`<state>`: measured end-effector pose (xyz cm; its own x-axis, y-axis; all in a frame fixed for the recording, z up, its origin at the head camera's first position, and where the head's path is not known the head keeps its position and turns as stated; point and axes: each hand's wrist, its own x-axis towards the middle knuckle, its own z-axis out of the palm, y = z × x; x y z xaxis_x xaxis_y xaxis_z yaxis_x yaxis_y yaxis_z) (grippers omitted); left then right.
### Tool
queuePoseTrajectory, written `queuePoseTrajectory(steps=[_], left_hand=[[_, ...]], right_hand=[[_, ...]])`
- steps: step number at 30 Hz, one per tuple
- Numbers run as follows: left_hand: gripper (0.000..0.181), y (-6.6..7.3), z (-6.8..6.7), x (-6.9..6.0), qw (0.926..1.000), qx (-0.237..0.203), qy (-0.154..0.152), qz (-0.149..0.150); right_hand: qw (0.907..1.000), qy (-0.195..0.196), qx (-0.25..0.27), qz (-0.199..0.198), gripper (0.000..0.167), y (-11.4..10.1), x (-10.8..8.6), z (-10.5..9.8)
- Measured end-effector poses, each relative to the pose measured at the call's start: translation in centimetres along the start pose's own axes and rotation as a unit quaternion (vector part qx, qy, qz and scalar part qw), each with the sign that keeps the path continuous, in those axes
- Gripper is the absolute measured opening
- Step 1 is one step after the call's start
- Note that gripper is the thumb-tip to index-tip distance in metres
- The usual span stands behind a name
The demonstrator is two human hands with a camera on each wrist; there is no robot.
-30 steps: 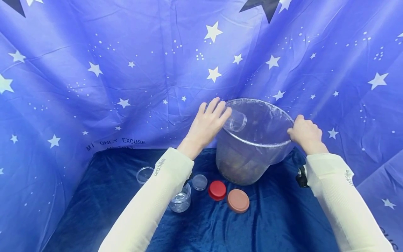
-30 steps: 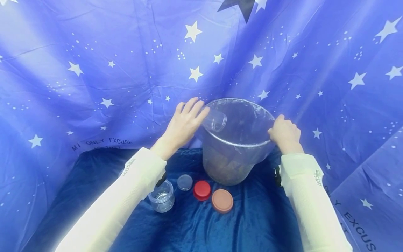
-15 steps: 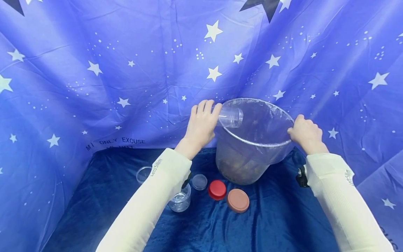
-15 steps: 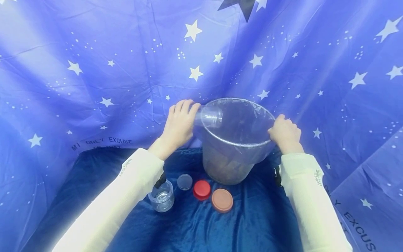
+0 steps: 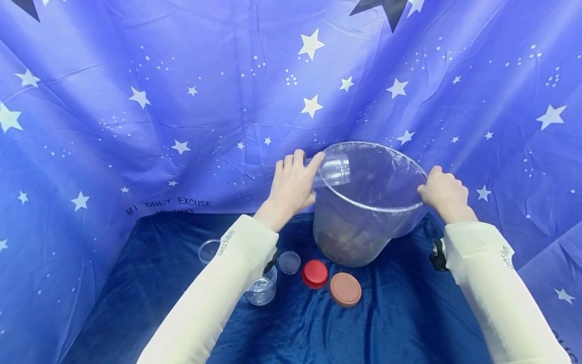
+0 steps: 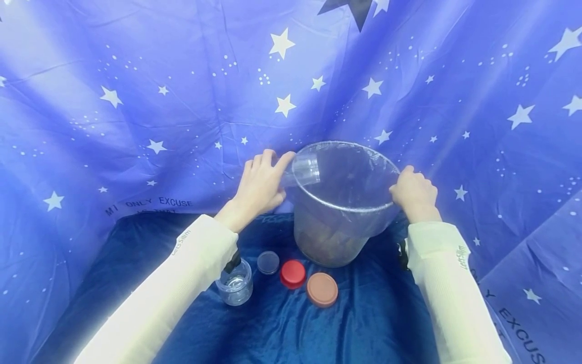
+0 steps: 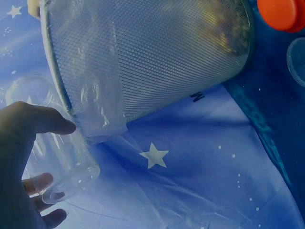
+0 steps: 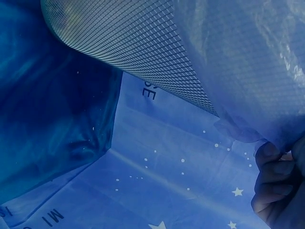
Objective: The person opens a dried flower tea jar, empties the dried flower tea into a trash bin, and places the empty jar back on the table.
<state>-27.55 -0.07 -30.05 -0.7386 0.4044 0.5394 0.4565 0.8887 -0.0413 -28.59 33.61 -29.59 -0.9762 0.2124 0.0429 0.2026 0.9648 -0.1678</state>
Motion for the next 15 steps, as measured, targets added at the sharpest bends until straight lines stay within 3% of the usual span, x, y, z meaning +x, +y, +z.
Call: queuePoseTrajectory(steps=[7,11,15], left_hand=[[0.072,0.5,-0.36,-0.04,0.9997,0.012,-0.024,-0.001],[0.076,0.71,-0.43,-0.14,0.9986,0.004,-0.046,-0.027],[0.078,0.87,-0.48,-0.17,0.9956,-0.031,-0.063,-0.062]], right_hand=[[1.0,-0.007,0.0,0.004,0.056,-0.01,0.01,0.07],[1.0,-0.006,0.0,0.004,0.056,-0.01,0.01,0.15],[1.0,-0.004,0.001,0.003,0.056,0.09,0.03,0.17]])
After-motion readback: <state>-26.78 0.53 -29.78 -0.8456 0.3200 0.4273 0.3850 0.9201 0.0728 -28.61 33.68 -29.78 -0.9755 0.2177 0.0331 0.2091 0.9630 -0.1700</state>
